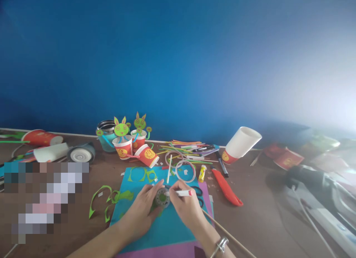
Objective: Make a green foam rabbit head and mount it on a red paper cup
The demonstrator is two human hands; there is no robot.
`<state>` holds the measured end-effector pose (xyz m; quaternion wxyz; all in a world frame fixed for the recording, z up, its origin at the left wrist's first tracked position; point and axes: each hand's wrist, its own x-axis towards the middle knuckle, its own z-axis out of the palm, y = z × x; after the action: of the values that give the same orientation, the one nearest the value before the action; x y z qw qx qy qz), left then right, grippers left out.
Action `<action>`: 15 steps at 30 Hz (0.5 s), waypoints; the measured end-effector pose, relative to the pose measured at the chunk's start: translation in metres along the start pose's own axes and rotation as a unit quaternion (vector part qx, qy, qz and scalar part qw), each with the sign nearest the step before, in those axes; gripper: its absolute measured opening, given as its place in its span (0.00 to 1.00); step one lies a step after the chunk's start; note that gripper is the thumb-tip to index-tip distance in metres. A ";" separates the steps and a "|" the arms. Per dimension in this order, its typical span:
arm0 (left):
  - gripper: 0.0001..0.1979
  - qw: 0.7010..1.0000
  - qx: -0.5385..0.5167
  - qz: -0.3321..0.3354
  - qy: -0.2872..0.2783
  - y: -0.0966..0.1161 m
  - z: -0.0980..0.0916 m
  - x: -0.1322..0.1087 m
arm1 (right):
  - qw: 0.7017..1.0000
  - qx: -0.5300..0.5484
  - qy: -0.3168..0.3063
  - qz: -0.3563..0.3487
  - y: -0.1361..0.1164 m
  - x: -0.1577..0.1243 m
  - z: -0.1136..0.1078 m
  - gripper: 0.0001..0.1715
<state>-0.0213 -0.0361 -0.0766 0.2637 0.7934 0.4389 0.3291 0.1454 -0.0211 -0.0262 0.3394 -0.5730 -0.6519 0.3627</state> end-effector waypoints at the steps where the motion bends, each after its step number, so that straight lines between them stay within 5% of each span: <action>1: 0.35 1.000 0.002 0.002 0.000 0.000 0.000 0.000 | 1.000 -0.008 -0.004 -0.009 0.000 -0.001 0.001 0.11; 15: 0.38 1.000 0.005 -0.006 -0.016 0.002 -0.001 0.000 | 0.993 -0.076 -0.005 -0.093 0.002 -0.005 0.010 0.09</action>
<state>-0.0209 -0.0367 -0.0745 0.2688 0.7970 0.4414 0.3125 0.1386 -0.0267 -0.0328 0.3237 -0.5324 -0.7298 0.2814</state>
